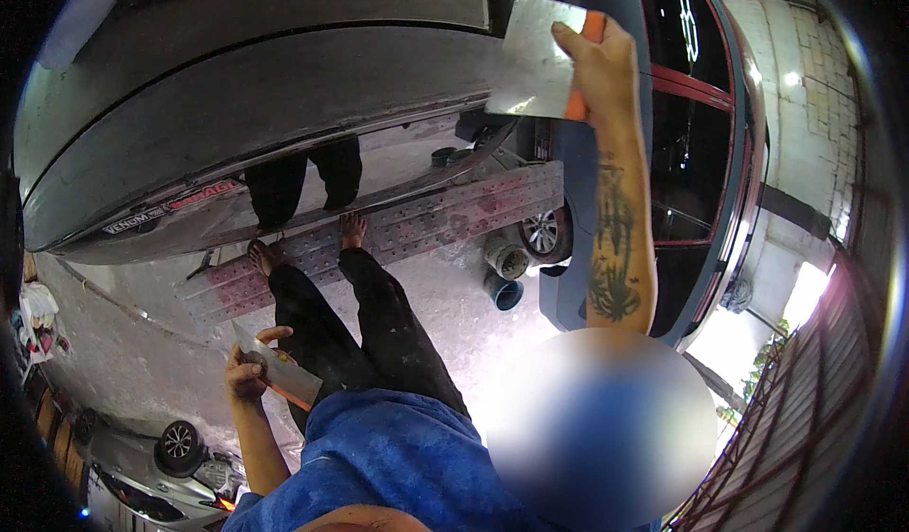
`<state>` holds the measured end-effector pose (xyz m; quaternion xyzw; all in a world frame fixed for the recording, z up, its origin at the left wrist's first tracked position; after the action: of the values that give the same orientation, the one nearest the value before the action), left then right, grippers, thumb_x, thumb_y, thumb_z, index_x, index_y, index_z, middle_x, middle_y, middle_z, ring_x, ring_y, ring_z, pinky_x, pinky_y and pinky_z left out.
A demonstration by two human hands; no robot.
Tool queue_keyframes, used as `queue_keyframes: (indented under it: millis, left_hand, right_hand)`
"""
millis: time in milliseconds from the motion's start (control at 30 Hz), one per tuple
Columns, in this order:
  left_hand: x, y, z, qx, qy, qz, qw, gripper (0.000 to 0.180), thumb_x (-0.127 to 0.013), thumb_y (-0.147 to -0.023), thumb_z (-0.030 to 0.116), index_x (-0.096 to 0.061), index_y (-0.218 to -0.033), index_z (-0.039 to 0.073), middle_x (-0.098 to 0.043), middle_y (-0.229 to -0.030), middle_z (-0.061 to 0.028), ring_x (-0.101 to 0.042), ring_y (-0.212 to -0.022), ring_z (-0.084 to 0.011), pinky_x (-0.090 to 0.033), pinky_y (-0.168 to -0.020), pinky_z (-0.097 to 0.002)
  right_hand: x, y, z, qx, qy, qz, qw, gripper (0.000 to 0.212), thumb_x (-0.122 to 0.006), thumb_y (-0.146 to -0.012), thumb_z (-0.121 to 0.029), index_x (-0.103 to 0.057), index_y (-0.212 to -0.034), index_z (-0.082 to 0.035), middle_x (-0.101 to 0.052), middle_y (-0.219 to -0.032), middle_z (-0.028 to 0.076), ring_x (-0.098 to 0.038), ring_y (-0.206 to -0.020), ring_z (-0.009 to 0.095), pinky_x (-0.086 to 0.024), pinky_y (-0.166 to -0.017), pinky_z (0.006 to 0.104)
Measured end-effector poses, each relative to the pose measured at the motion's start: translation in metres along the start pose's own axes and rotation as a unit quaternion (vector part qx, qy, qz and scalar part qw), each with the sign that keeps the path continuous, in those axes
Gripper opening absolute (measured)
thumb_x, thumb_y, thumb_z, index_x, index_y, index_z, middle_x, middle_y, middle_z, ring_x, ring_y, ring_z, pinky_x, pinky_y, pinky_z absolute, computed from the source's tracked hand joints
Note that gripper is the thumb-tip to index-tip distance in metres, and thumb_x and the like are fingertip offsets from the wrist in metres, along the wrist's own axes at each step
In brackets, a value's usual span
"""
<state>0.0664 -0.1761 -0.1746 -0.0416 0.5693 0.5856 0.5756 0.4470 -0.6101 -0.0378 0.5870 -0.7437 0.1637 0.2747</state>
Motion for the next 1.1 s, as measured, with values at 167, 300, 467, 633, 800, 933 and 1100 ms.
queue_keyframes:
  millis: [167, 300, 467, 633, 800, 933, 1100]
  left_hand:
    - [-0.002, -0.007, -0.004, 0.008, 0.011, -0.014, 1.000, 0.065, -0.071, -0.062, 0.011, -0.048, -0.115, -0.020, -0.047, -0.124, -0.0389, -0.067, -0.083, -0.0433, -0.057, -0.072, -0.0515]
    - [-0.004, -0.005, -0.001, 0.013, 0.000, -0.005, 1.000, 0.066, -0.072, -0.061, 0.010, -0.048, -0.115, -0.019, -0.049, -0.123, -0.0383, -0.068, -0.083, -0.0432, -0.057, -0.072, -0.0517]
    - [-0.005, -0.001, 0.002, 0.020, -0.005, 0.014, 1.000, 0.066, -0.072, -0.060, 0.011, -0.049, -0.115, -0.018, -0.050, -0.122, -0.0381, -0.067, -0.082, -0.0435, -0.057, -0.071, -0.0522]
    - [-0.006, -0.005, 0.000, 0.024, -0.008, 0.001, 1.000, 0.068, -0.073, -0.060, 0.011, -0.047, -0.116, -0.019, -0.048, -0.123, -0.0384, -0.067, -0.084, -0.0446, -0.057, -0.072, -0.0528]
    - [-0.008, -0.005, 0.001, 0.029, -0.006, 0.002, 1.000, 0.069, -0.073, -0.060, 0.011, -0.047, -0.116, -0.020, -0.048, -0.124, -0.0387, -0.067, -0.084, -0.0453, -0.057, -0.073, -0.0526]
    - [-0.007, -0.004, 0.001, 0.035, -0.015, 0.011, 0.999, 0.067, -0.073, -0.060, 0.011, -0.049, -0.114, -0.019, -0.048, -0.124, -0.0382, -0.067, -0.084, -0.0451, -0.057, -0.072, -0.0525]
    - [-0.009, -0.007, 0.001, 0.038, -0.014, 0.010, 0.999, 0.066, -0.073, -0.059, 0.012, -0.051, -0.112, -0.019, -0.050, -0.123, -0.0373, -0.067, -0.082, -0.0439, -0.057, -0.072, -0.0522]
  right_hand:
    - [-0.032, 0.031, 0.063, -0.186, -0.304, 0.029, 0.934, 0.023, -0.059, -0.088, -0.006, -0.057, -0.107, 0.007, -0.065, -0.099, 0.014, -0.067, -0.085, 0.021, -0.055, -0.076, 0.0323]
    - [-0.056, 0.035, 0.091, -0.209, -0.418, 0.067, 0.881, 0.019, -0.058, -0.087, 0.000, -0.054, -0.103, 0.008, -0.063, -0.096, 0.015, -0.067, -0.082, 0.024, -0.057, -0.073, 0.0368]
    - [-0.066, 0.028, 0.095, -0.219, -0.437, 0.084, 0.868, 0.017, -0.056, -0.087, 0.001, -0.053, -0.103, 0.008, -0.062, -0.097, 0.017, -0.067, -0.080, 0.025, -0.058, -0.070, 0.0384]
    - [-0.065, 0.030, 0.089, -0.233, -0.407, 0.088, 0.879, 0.016, -0.055, -0.088, 0.001, -0.052, -0.102, 0.008, -0.062, -0.098, 0.018, -0.068, -0.081, 0.024, -0.058, -0.071, 0.0363]
    - [-0.067, 0.030, 0.088, -0.253, -0.442, 0.075, 0.857, 0.017, -0.057, -0.089, -0.007, -0.059, -0.100, 0.007, -0.066, -0.095, 0.013, -0.067, -0.080, 0.020, -0.055, -0.072, 0.0289]
    - [-0.065, 0.025, 0.092, -0.276, -0.424, 0.083, 0.859, 0.018, -0.058, -0.089, -0.008, -0.059, -0.100, 0.007, -0.066, -0.094, 0.012, -0.067, -0.080, 0.020, -0.055, -0.072, 0.0290]
    - [-0.062, 0.018, 0.091, -0.254, -0.424, 0.071, 0.866, 0.016, -0.055, -0.088, 0.002, -0.055, -0.101, 0.010, -0.063, -0.095, 0.017, -0.067, -0.082, 0.025, -0.057, -0.075, 0.0354]
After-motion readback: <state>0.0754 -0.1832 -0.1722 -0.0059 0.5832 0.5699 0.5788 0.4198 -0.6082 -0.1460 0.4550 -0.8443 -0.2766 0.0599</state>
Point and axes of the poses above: each hand's wrist, its own y-axis away from the middle knuckle, its own x-axis out of the back of the hand, z = x × y, the point moved 4 cm from there along -y, towards the middle knuckle
